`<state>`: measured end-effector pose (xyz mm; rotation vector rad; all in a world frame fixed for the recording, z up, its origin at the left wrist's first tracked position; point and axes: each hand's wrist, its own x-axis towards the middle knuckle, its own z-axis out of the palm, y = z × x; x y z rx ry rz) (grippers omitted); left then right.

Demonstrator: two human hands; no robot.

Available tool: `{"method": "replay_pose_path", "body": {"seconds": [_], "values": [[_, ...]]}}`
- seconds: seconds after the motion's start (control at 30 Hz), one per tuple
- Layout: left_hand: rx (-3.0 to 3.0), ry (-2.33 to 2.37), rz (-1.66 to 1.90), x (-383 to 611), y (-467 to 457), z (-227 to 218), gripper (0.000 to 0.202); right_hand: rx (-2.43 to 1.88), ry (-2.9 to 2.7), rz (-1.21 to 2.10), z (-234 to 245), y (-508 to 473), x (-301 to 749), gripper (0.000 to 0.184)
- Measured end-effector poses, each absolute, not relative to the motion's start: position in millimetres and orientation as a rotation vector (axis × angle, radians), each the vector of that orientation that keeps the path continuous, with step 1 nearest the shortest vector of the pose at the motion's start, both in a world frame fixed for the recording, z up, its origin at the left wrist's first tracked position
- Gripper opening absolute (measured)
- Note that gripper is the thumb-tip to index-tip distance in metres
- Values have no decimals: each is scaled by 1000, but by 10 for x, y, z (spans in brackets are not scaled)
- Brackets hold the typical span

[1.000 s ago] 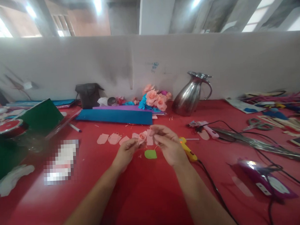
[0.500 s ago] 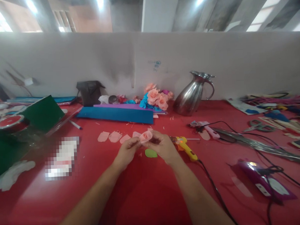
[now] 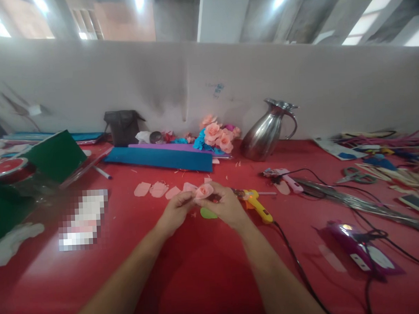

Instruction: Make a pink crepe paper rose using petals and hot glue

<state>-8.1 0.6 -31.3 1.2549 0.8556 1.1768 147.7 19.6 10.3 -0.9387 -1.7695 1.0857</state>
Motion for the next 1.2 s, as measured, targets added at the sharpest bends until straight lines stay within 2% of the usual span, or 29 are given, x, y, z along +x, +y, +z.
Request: {"method": "replay_pose_path", "body": {"seconds": [0.37,0.7,0.77,1.07,1.2], "values": [[1264,832,1157,-84,-4,-330,24,-862,-1834,989,176,154,1449,8],[1120,859,1204,-79,14,-316,17,-952,-1808,914,166,140,1442,6],[1117,892,1206,-80,16,-315,18,-932,-1762,972,179,135,1445,6],[1159,944,1207,-95,8,-300,21,-721,-1353,1418,238,132,1531,28],[1174,974,1216,-98,11,-279,21,-783,-1209,1402,220,168,1540,22]]}}
